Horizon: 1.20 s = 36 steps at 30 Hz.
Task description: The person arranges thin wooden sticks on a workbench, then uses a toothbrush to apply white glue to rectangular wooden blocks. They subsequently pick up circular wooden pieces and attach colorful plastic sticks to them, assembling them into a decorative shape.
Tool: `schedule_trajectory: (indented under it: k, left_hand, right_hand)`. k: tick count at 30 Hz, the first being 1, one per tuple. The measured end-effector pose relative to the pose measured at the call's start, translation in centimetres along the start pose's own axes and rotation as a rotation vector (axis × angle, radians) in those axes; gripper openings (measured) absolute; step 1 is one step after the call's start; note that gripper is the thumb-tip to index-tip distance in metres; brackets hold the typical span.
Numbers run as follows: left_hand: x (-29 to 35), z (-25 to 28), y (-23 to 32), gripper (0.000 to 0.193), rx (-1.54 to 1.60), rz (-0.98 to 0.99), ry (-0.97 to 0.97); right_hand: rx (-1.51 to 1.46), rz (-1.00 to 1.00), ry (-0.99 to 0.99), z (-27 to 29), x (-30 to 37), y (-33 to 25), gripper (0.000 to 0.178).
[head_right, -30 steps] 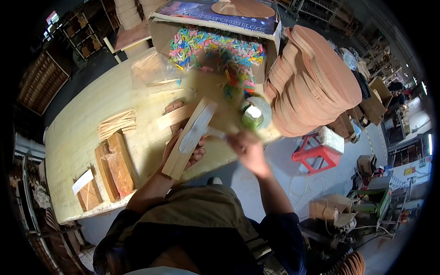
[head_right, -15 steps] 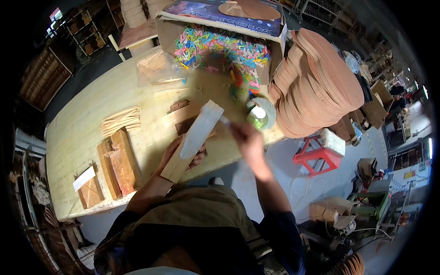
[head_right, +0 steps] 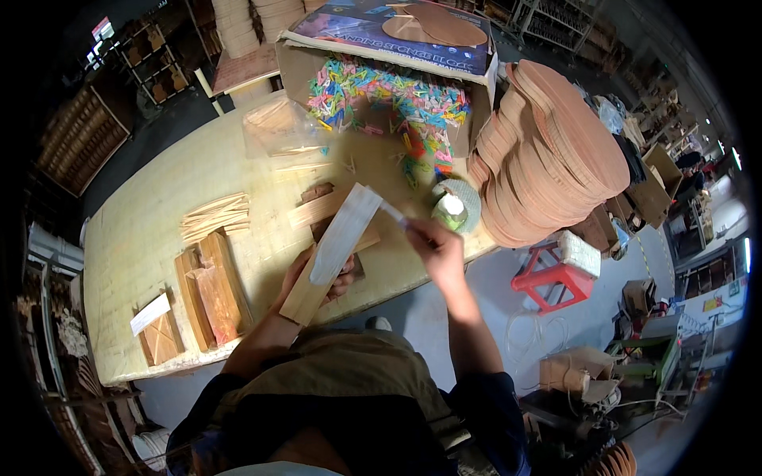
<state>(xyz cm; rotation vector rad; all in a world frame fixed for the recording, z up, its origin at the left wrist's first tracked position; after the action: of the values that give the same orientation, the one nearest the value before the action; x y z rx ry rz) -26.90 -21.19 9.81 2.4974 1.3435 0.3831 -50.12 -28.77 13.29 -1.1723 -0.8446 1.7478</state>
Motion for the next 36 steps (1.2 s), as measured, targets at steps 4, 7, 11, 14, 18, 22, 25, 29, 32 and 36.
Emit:
schedule_trajectory:
  k: [4, 7, 11, 14, 18, 22, 25, 29, 32, 36]
  left_hand:
    - [0.0, 0.0, -0.2, 0.056, -0.068, 0.007, -0.028]
    - [-0.1, -0.5, -0.1, 0.057, -0.129, 0.0, -0.012]
    - [0.2, 1.2, -0.1, 0.054, 0.002, 0.004, 0.06]
    - [0.2, 1.8, 0.2, 0.054, 0.018, -0.007, 0.037]
    - [-0.4, 1.8, -0.3, 0.057, -0.018, 0.002, -0.028]
    - [0.2, 2.2, 0.0, 0.058, -0.063, -0.019, 0.103]
    - [0.1, 3.0, 0.2, 0.058, -0.025, -0.049, 0.117]
    - [-0.5, 3.5, -0.5, 0.058, 0.013, -0.02, 0.161]
    - [-1.1, 3.2, -0.6, 0.057, -0.046, -0.018, 0.159]
    - [-0.8, 3.1, -0.4, 0.055, -0.016, -0.023, 0.155]
  right_hand:
    - [-0.077, -0.145, 0.006, -0.6, 0.5, 0.8, 0.017]
    - [0.075, -0.046, 0.192, 1.0, -0.5, 1.9, 0.016]
    - [0.07, 0.149, -0.123, -0.6, 1.9, -1.6, 0.019]
    - [0.066, 0.084, -0.345, -1.1, 2.4, -2.6, 0.015]
    - [-0.074, -0.189, 0.169, 2.4, 0.2, 6.5, 0.014]
    - [0.145, -0.293, 0.321, 7.5, 0.1, 8.4, 0.015]
    - [0.822, -0.278, 0.203, 9.7, -0.4, 7.7, 0.019]
    - [1.024, -0.352, 0.019, 9.2, -1.9, 8.7, 0.019]
    - [1.094, -0.365, -0.125, 8.7, -3.9, 11.6, 0.022]
    - [0.939, -0.396, -0.175, 8.8, -5.5, 12.6, 0.022]
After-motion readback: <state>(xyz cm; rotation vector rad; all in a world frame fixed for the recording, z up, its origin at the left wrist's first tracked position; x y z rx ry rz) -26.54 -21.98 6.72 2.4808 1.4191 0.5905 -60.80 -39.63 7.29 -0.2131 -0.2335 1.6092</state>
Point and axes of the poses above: each hand's wrist, its own x-axis away from the middle knuckle, its own z-axis out of the back of the hand, y = z × x, the point moved 2 cm from there along -x, towards the middle knuckle, and after that the axes turned 5 degrees about -x, right-handed, at the moved point
